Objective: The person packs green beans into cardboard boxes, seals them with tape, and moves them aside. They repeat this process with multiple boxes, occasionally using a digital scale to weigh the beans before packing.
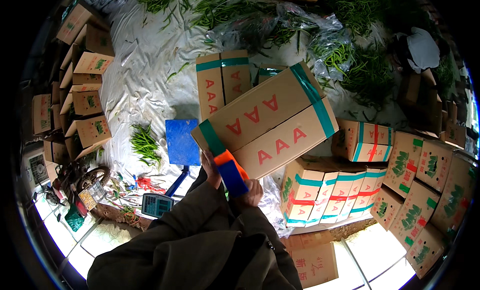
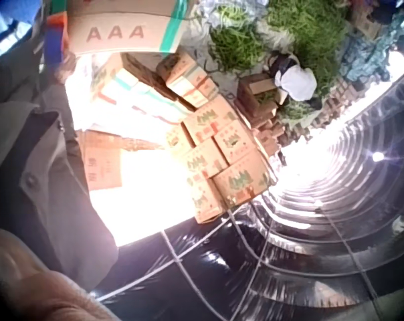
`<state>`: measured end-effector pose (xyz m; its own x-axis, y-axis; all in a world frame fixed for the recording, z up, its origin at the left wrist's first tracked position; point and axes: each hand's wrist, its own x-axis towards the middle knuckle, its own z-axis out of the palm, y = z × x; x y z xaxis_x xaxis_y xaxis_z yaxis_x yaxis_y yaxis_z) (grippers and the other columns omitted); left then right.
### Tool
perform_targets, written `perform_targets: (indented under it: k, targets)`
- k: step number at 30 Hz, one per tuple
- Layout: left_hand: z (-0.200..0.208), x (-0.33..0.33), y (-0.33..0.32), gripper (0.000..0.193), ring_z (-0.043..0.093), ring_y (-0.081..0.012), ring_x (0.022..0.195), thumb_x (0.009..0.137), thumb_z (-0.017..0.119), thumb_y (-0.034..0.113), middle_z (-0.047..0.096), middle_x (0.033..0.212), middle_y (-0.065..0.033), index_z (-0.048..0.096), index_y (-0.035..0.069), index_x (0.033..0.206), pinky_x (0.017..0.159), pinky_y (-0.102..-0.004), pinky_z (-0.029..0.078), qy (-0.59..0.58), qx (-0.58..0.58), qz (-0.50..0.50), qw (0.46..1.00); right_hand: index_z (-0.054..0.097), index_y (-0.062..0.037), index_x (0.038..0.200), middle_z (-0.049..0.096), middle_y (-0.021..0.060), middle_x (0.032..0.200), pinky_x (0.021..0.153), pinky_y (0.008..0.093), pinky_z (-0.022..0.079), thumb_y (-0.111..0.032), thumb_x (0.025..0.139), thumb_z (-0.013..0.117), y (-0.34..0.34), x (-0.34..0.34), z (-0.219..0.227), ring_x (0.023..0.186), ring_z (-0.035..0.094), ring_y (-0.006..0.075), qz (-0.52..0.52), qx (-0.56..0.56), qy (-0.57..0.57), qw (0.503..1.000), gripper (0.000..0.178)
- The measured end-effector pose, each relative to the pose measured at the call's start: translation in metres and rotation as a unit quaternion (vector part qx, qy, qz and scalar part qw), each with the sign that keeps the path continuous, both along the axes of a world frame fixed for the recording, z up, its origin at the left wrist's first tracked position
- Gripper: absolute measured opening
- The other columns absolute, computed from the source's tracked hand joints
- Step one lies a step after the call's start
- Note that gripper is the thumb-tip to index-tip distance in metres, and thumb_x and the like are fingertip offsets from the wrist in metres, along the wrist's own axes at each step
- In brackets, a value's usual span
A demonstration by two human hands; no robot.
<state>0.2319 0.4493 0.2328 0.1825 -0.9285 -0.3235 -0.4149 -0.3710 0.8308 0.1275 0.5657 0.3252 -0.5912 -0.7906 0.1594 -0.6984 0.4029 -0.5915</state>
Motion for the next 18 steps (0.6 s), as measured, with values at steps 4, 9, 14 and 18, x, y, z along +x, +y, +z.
perform_targets:
  k: [4, 9, 14, 18]
  targets:
    - [0.015, -0.019, -0.004, 0.054, 0.05, -0.0399, 0.092, 0.106, 0.032, 0.044, 0.057, 0.098, -0.0216, 0.058, -0.003, 0.111, 0.084, -0.0463, 0.039, 0.009, -0.03, 0.01, 0.999, 0.052, -0.0067, 0.078, 0.055, 0.012, 0.069, 0.053, 0.0463, 0.045, -0.015, 0.076, 0.067, 0.114, -0.013, -0.035, 0.059, 0.056, 0.0318, -0.042, 0.055, 0.041, 0.997, 0.017]
    - [0.019, -0.017, -0.005, 0.052, 0.05, -0.0388, 0.089, 0.106, 0.034, 0.043, 0.057, 0.099, -0.0209, 0.058, -0.004, 0.111, 0.083, -0.0453, 0.039, 0.016, -0.074, 0.035, 0.997, 0.056, -0.0057, 0.079, 0.059, 0.0118, 0.072, 0.055, 0.0445, 0.048, -0.014, 0.078, 0.068, 0.232, -0.009, -0.018, 0.062, 0.06, 0.0303, -0.078, 0.169, 0.001, 0.982, 0.015]
    - [0.001, -0.01, -0.002, 0.05, 0.051, -0.0397, 0.092, 0.106, 0.035, 0.041, 0.056, 0.1, -0.0217, 0.058, -0.003, 0.112, 0.084, -0.0465, 0.039, 0.017, -0.043, 0.026, 0.999, 0.059, -0.0047, 0.081, 0.063, 0.0117, 0.076, 0.058, 0.0427, 0.051, -0.013, 0.079, 0.069, 0.264, -0.018, -0.003, 0.065, 0.063, 0.0287, -0.098, 0.255, -0.043, 0.961, 0.012]
    - [0.0, -0.007, 0.003, 0.046, 0.051, -0.0416, 0.093, 0.106, 0.038, 0.038, 0.055, 0.099, -0.0222, 0.058, -0.002, 0.111, 0.084, -0.0473, 0.039, 0.004, -0.038, 0.055, 0.998, 0.063, -0.0038, 0.082, 0.067, 0.0115, 0.078, 0.06, 0.0413, 0.053, -0.012, 0.08, 0.07, 0.227, -0.029, -0.035, 0.067, 0.066, 0.0275, -0.084, 0.297, -0.067, 0.949, 0.011]
